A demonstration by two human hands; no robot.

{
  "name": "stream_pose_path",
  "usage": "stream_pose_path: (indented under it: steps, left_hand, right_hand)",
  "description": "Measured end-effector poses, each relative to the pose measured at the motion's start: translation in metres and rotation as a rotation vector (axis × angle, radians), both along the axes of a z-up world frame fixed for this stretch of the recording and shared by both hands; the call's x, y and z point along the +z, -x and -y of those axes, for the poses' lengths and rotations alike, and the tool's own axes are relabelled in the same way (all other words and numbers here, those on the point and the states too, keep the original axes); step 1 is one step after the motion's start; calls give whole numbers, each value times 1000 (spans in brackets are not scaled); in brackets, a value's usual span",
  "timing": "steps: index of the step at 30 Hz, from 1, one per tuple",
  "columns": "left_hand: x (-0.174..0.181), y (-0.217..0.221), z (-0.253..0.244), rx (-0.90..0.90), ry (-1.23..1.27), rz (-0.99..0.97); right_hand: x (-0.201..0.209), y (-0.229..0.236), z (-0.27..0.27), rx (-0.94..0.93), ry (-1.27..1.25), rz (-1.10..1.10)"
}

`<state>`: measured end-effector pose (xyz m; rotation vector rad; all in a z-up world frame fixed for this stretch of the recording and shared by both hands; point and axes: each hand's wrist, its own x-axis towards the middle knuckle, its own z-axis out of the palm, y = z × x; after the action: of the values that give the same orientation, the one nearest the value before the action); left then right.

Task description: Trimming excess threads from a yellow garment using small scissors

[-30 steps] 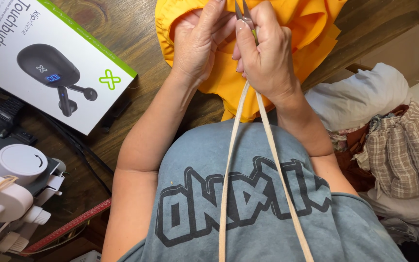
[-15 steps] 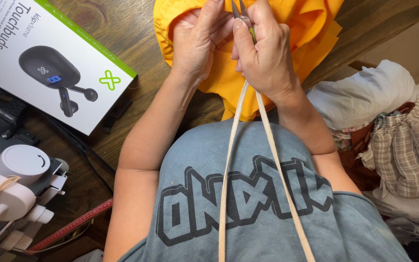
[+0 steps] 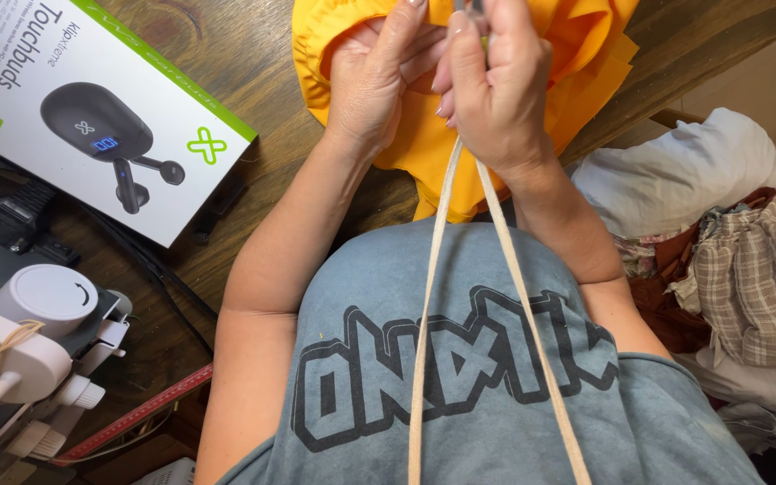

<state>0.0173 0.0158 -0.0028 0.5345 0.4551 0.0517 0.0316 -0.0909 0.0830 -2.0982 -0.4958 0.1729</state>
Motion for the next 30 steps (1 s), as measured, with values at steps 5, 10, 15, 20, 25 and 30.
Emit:
stream_pose_path:
  steps: [5, 10, 15, 20, 25, 30]
  left_hand:
    - [3, -2, -1, -3, -79, -77]
    - [5, 0, -3, -4, -33, 30]
    - [22, 4, -4, -71, -27, 84]
    - [24, 7, 0, -39, 17, 33]
    - [21, 9, -1, -84, -7, 27]
    - [21, 14, 1, -125, 10, -81]
  right_hand:
    - [6, 1, 4, -77, -72, -43]
    - [-1, 2, 9, -82, 12, 106]
    - [-6, -11, 10, -38, -3, 423]
    - [6, -10, 7, 0, 28, 638]
    - [-2, -6, 13, -30, 7, 706]
    - [2, -1, 13, -74, 40, 685]
